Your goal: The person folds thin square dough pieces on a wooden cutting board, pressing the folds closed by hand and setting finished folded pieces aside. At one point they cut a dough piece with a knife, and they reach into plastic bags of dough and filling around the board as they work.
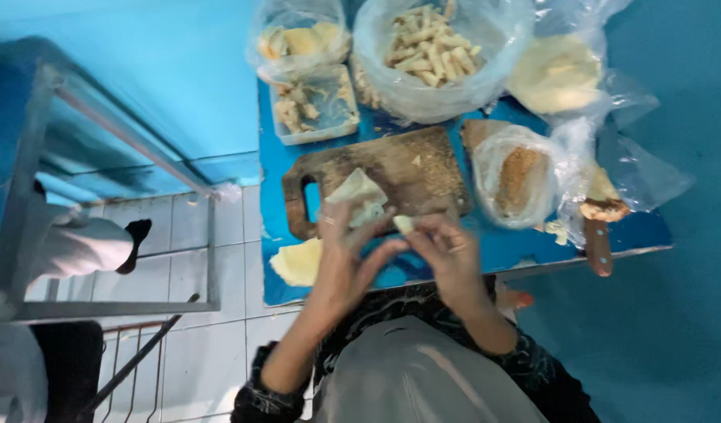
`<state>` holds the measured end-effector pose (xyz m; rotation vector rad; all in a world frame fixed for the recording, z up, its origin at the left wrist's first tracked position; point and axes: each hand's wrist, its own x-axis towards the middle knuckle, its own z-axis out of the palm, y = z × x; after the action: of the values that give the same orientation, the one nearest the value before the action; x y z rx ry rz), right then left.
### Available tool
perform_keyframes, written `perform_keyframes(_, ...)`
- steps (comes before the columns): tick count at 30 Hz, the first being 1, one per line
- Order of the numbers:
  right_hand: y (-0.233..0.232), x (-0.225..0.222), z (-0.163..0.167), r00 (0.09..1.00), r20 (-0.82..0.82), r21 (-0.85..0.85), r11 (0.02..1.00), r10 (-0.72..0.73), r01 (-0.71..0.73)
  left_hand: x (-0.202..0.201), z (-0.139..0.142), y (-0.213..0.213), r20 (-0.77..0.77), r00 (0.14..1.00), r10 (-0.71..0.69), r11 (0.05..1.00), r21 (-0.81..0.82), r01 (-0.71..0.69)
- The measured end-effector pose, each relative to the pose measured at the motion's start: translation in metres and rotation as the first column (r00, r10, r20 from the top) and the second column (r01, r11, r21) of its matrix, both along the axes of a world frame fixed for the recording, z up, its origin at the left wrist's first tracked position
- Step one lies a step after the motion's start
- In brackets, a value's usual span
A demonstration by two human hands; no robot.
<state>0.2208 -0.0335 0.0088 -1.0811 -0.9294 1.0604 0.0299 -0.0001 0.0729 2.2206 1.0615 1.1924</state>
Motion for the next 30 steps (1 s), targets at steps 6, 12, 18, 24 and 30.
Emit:
perform_keyframes(6, -0.009, 0.019, 0.022, 0.699, 0.653, 0.455, 0.889, -0.292, -0.053, 0.046, -0.018, -0.006, 0.510, 0.860, 0.013, 0.947, -0.282, 0.152)
perform_keyframes(12, -0.039, 0.064, 0.048, 0.654, 0.667, 0.369, 0.921, -0.356, 0.125, 0.063, -0.026, -0.001, 0.588, 0.809, -0.003, 0.838, -0.440, 0.323)
perform_keyframes(18, -0.077, 0.177, 0.060, 0.034, 0.907, 0.347, 0.793, -0.419, 0.501, 0.050, -0.012, 0.012, 0.095, 0.978, 0.188, 0.914, -0.381, -0.139)
perform_keyframes(24, -0.080, 0.213, 0.050, -0.036, 0.908, 0.381, 0.785, -0.418, 0.488, 0.064, -0.017, 0.016, -0.187, 0.939, 0.290, 0.957, 0.067, -0.283)
perform_keyframes(30, -0.039, 0.241, 0.058, 0.001, 0.937, 0.327, 0.879, -0.349, 0.347, 0.068, -0.018, 0.013, -0.206, 0.927, 0.314, 0.948, 0.121, -0.294)
